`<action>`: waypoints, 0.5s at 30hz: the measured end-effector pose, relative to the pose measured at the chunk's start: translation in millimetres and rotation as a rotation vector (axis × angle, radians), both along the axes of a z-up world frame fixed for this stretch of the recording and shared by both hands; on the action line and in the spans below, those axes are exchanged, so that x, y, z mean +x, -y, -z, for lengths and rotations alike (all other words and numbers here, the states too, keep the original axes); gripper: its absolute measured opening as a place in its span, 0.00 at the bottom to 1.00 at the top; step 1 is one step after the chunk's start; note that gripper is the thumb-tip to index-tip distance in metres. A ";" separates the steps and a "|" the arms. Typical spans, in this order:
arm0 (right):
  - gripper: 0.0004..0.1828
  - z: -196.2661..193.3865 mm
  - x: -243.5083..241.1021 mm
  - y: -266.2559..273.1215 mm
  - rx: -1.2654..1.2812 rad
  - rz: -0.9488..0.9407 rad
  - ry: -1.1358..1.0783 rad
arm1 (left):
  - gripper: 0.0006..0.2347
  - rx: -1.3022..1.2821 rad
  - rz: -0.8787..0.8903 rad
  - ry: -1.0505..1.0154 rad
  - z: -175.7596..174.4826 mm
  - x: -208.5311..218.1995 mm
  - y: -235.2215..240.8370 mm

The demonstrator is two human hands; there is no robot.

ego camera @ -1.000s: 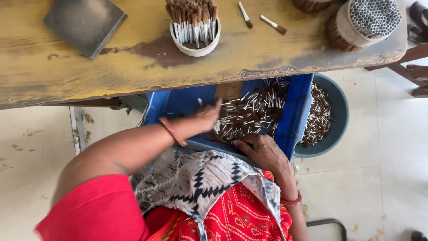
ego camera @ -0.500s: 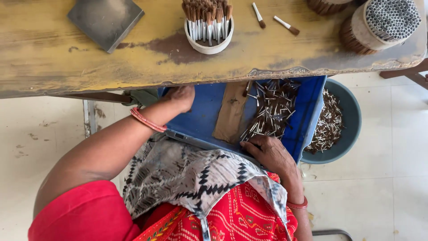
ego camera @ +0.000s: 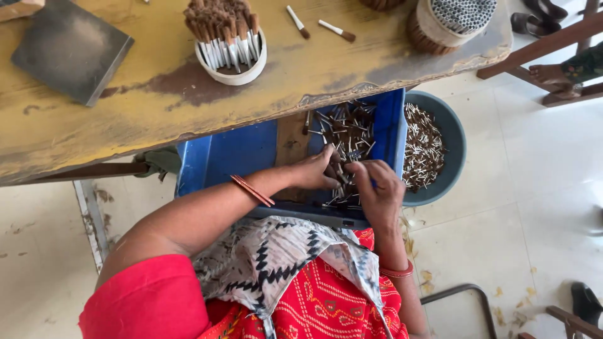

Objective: The person presses a tuft of brown fibrous bristle material into a white cup-shaped mold on the workbench, then sorts through metal brush handles in a blue tray, arranging them, while finished brushes accumulate in a cup on the table.

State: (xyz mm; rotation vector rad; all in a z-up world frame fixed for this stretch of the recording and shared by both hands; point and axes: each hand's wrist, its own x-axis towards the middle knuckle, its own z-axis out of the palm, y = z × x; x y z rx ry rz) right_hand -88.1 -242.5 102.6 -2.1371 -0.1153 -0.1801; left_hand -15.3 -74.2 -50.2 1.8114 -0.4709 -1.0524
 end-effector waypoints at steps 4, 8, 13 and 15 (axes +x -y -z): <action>0.14 16.5 -8.1 11.2 0.238 0.314 0.146 | 0.29 -0.148 0.078 0.189 12.8 -8.5 2.5; 0.17 22.3 2.5 8.0 0.411 0.449 0.224 | 0.28 -0.106 0.679 -0.298 26.0 -13.2 10.9; 0.18 27.6 8.5 6.8 0.413 0.454 0.236 | 0.31 -0.107 0.668 -0.129 56.1 -2.4 37.6; 0.18 26.8 8.7 8.2 0.398 0.449 0.228 | 0.31 -0.285 0.293 0.273 62.8 18.0 37.8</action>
